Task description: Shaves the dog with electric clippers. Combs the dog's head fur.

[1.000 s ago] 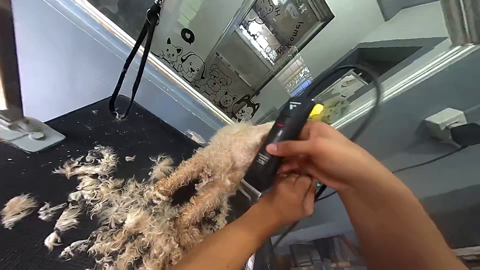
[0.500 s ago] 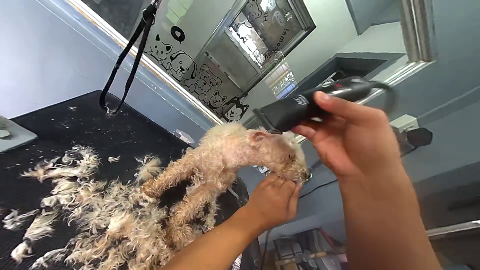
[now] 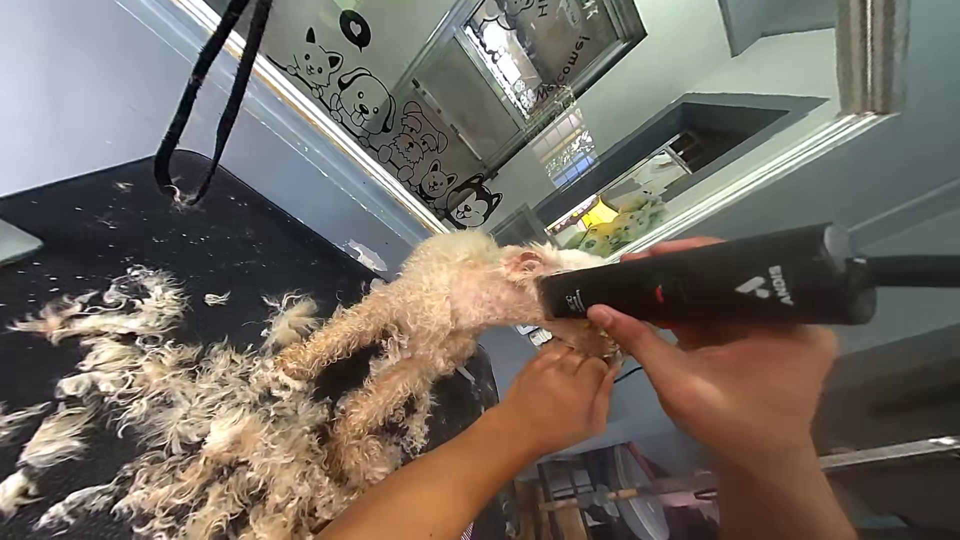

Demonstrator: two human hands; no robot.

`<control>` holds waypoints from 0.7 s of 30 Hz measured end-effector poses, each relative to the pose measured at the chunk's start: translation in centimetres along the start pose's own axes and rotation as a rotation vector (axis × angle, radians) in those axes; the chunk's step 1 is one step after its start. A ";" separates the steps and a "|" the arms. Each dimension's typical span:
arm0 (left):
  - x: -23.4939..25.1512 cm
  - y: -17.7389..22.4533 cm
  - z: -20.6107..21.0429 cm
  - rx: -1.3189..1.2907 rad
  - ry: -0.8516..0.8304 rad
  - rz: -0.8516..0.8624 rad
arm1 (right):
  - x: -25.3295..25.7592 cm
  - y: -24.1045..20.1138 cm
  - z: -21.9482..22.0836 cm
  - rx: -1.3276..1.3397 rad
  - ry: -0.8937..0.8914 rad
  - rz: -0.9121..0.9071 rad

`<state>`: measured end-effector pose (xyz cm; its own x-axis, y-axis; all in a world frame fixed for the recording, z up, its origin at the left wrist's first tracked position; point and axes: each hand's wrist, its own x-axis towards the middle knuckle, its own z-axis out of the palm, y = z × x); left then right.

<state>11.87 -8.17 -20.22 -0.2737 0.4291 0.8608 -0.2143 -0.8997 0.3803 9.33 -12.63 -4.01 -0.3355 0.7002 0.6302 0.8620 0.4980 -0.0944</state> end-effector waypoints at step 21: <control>1.1 0.0 -0.2 0.014 -0.014 0.002 | 10.5 -4.6 4.0 -0.626 -0.827 -0.157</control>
<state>11.38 -7.67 -19.34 -0.2610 0.4258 0.8663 -0.2004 -0.9018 0.3829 0.36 -5.52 -0.03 -0.4123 0.8994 -0.1450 0.7498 0.4254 0.5068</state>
